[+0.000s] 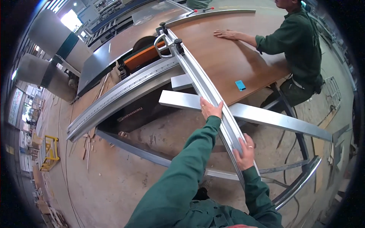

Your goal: Cutting a large wood-textured panel using a sliding table saw with the help of an assistant.

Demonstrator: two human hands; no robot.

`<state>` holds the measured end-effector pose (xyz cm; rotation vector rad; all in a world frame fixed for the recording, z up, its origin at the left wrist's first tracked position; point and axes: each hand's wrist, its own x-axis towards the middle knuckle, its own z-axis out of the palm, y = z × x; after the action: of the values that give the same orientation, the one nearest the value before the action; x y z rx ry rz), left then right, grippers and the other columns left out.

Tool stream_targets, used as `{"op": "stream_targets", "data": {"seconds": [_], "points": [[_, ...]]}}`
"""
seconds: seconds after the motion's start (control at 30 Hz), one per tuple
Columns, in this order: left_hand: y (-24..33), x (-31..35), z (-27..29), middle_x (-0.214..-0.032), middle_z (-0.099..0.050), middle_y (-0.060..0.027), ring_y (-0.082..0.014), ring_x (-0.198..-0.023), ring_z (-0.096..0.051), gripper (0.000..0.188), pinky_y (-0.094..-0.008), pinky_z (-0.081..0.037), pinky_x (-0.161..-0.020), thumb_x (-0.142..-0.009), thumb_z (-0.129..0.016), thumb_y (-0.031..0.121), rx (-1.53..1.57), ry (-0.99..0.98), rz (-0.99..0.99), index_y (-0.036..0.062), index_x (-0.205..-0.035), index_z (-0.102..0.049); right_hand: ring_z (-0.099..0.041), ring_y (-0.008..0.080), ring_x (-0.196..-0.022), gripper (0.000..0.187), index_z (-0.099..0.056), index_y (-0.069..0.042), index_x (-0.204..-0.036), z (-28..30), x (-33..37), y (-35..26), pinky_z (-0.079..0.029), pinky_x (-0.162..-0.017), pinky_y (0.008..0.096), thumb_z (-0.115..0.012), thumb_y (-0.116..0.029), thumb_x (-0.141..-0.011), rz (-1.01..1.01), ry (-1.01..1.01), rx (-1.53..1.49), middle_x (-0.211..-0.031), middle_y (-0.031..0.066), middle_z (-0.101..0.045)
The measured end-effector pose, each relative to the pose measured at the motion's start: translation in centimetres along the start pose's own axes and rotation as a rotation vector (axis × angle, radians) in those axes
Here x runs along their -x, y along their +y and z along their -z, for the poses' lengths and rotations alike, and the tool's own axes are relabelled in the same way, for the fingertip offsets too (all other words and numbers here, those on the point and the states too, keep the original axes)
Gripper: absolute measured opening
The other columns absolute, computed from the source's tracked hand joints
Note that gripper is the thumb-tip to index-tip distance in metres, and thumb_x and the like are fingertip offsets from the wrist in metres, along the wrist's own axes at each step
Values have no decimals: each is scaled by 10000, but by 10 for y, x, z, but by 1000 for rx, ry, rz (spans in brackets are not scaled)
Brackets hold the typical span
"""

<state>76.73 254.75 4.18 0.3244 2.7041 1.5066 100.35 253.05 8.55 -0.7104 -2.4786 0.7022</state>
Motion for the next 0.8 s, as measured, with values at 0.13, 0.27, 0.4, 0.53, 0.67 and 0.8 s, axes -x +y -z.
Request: {"op": "stream_targets", "data": {"seconds": [0.13, 0.27, 0.4, 0.53, 0.67, 0.8], "points": [[8, -2, -3, -1320, -300, -282, -379, -1214, -339, 1000, -414, -309, -1006, -637, -755, 371, -32, 9, -4, -101, -1305, -181, -422, 358, -1134, 385, -524, 8, -1133, 20, 18, 48, -341, -958, 400, -589, -172, -799, -265, 158, 19, -1237, 219, -438], [-8, -22, -11, -1330, -280, -284, -377, -1231, -314, 883, -411, -277, -1030, -749, -661, 364, -20, 29, -23, -118, -1305, -174, -513, 303, -1003, 272, -567, -3, -1045, 3, -66, 63, -425, -850, 361, -581, -149, -816, -138, 133, -28, -1061, 161, -551], [19, -37, -19, -1328, -274, -301, -391, -1239, -294, 850, -418, -253, -1040, -779, -627, 345, 115, 33, -6, -131, -1307, -162, -528, 309, -966, 227, -582, -48, -1020, -28, -204, 84, -432, -843, 370, -579, -143, -814, 239, 260, 57, -1021, 136, -563], [-36, -31, 6, -1303, -298, -315, -407, -1227, -295, 833, -429, -253, -1030, -777, -629, 332, 19, 57, -77, -136, -1296, -177, -542, 313, -952, 199, -592, -74, -992, -113, -234, 64, -452, -821, 378, -555, -181, -828, 326, 189, 2, -1006, 122, -572], [-38, -18, -4, -1290, -305, -307, -415, -1215, -298, 809, -433, -255, -1023, -771, -637, 325, 70, 65, -72, -117, -1291, -203, -571, 291, -864, 185, -620, -68, -905, -122, -249, 75, -473, -743, 377, -519, -202, -828, 537, 245, 16, -904, 108, -598], [-47, -22, 19, -1293, -292, -310, -425, -1212, -296, 804, -434, -252, -1020, -768, -651, 288, 100, 61, -77, -117, -1293, -195, -576, 292, -831, 164, -613, -48, -869, -130, -241, 56, -474, -712, 378, -505, -158, -815, 526, 305, -54, -856, 108, -602]]}}
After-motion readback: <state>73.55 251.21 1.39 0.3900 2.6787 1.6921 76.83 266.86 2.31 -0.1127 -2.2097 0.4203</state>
